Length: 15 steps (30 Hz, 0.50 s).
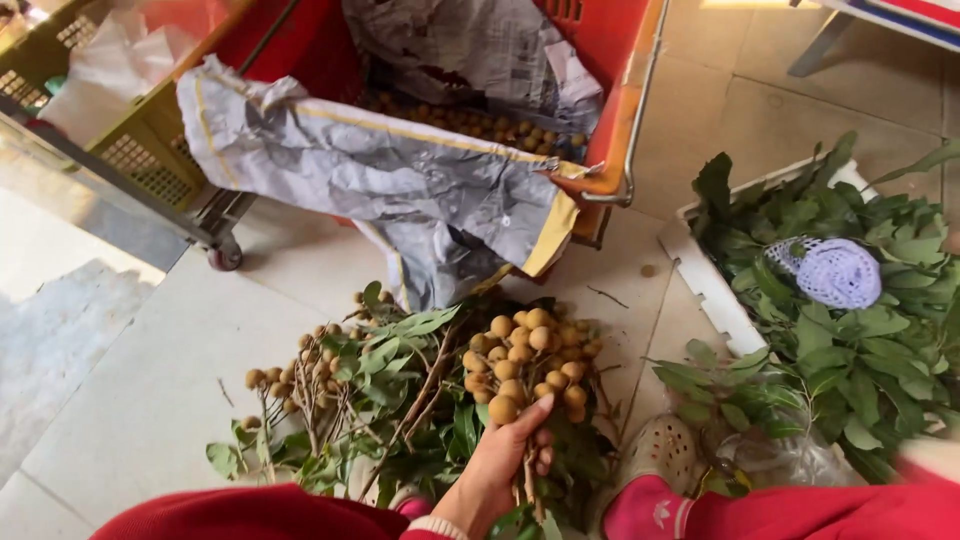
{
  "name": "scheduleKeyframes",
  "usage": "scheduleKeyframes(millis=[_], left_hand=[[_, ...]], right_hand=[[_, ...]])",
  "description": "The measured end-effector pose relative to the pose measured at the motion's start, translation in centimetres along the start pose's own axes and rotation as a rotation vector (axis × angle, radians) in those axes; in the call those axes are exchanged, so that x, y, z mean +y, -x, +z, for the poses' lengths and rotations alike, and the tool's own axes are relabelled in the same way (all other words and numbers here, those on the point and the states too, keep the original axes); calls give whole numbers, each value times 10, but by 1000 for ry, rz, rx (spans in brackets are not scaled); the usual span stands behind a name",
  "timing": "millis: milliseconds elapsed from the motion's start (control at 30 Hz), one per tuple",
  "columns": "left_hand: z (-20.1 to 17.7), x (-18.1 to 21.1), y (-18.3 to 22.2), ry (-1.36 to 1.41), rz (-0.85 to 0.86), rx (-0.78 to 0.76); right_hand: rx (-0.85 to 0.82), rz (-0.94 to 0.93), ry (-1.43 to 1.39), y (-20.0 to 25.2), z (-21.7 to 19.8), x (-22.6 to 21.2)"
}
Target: Sorting and cleaning bunches of longan fruit by removing leaves and organizing them for sale
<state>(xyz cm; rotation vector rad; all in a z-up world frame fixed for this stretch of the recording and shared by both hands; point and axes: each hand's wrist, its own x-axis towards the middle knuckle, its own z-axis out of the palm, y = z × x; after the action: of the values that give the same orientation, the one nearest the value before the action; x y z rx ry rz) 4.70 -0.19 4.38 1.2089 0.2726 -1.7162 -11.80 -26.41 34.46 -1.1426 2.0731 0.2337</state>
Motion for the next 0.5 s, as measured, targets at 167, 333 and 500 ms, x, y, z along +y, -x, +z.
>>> scheduleKeyframes(millis=[167,333,500], left_hand=[[-8,1,-11,19,-34,33],[-8,8,-19,61,-161,83],[-22,-2,-42,172,-153,67]], right_hand=[[-90,-180,394,-346,352,194],[-405,492,-256,-335,449,196],[-216,130,-744,-306,415,199]])
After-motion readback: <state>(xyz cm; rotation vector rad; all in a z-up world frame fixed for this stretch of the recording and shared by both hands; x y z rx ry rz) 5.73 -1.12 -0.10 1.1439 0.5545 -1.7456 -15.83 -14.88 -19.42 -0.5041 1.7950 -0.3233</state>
